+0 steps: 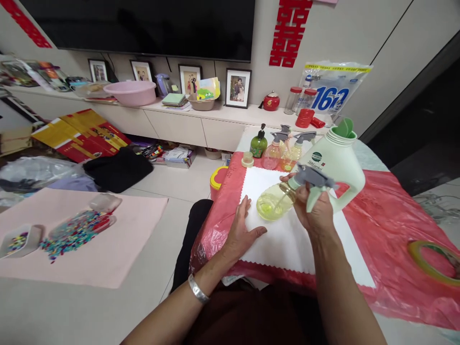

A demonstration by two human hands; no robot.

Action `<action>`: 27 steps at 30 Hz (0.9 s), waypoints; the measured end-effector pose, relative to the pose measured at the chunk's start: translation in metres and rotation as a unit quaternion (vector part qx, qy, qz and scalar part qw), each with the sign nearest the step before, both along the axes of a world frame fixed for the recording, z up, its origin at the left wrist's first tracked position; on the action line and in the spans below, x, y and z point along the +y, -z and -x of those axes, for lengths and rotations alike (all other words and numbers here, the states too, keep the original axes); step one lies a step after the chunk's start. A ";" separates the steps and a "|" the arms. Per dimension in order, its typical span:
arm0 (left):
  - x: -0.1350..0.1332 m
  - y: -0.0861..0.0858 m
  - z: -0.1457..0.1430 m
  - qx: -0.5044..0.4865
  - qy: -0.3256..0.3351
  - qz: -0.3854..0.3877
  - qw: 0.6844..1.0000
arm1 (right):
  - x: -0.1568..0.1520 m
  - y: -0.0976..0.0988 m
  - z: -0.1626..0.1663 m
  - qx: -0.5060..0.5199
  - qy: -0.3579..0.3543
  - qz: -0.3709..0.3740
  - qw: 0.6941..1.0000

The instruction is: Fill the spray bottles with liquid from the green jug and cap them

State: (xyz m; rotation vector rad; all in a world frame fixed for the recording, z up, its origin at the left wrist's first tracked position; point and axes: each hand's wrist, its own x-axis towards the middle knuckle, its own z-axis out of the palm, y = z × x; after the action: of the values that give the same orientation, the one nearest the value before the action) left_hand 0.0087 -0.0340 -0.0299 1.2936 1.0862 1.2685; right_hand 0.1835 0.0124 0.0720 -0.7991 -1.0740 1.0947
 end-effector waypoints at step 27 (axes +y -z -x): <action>-0.023 -0.043 -0.013 -0.400 0.290 0.258 0.830 | -0.094 0.008 0.009 -0.105 -0.039 0.089 0.990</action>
State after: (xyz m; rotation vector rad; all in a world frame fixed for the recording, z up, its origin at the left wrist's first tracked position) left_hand 0.0221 -0.0574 0.0135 0.4931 0.3246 0.8116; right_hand 0.1744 -0.0821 0.0643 -1.0406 -1.2037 1.2033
